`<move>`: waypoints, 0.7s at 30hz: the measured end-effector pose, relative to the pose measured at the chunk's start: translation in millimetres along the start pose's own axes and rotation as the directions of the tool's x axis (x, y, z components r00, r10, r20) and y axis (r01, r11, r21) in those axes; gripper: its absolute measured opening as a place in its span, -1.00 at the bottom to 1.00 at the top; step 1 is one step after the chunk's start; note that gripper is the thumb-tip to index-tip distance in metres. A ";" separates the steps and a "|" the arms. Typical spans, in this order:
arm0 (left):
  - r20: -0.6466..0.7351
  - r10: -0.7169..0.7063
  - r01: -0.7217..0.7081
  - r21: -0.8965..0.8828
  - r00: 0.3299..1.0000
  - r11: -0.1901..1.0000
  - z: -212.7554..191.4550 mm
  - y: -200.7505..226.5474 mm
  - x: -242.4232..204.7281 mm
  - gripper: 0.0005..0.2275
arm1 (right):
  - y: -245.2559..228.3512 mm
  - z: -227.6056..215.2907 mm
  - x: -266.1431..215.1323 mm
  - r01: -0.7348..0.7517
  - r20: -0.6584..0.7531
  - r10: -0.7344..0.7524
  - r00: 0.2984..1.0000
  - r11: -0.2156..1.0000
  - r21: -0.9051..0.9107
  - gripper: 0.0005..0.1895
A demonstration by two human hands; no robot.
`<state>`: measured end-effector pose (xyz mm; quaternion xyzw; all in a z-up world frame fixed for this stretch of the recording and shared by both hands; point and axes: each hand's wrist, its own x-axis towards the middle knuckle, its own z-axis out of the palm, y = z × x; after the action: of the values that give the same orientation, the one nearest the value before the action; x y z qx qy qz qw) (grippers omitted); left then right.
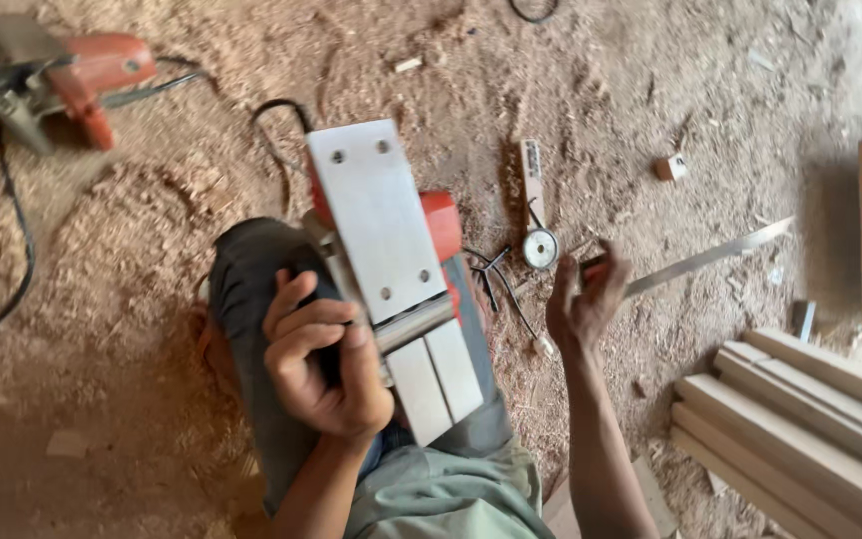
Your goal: The person sits on the floor and repeatedly adjusts a handheld power tool using a hex key and a metal ruler. They loosen and tighten screws on the tool's base plate, then measure the depth setting with the ruler, repeating this cycle several times.
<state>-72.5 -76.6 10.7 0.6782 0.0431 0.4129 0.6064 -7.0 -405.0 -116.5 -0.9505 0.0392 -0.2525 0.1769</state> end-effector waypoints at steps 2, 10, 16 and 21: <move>0.023 -0.013 0.013 -0.003 1.000 1.000 -0.9 -1.4 -1.4 -0.87 | 56.2 25.8 -40.2 -0.263 0.256 0.332 0.908 0.927 -0.268 -0.53; 0.062 -0.115 0.118 -0.053 0.991 0.992 -14.6 -9.6 -10.1 -0.82 | 118.4 51.3 -186.0 -0.480 0.360 0.694 0.624 0.703 -0.524 -0.53; 0.037 -0.094 0.095 -0.045 0.995 0.994 -16.0 -17.0 -11.3 -0.85 | 73.0 117.2 -108.9 -0.388 0.615 0.283 0.736 0.921 0.041 -0.64; 0.058 -0.082 0.084 -0.023 0.995 0.996 -18.3 -12.5 -11.8 -0.81 | 42.3 141.5 -57.9 -0.292 0.761 0.235 0.605 0.954 -0.062 -0.56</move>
<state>-85.9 -65.5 -7.4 0.6796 0.0487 0.3683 0.6325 13.2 -390.2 -273.1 -0.9448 0.0921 0.1973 0.2446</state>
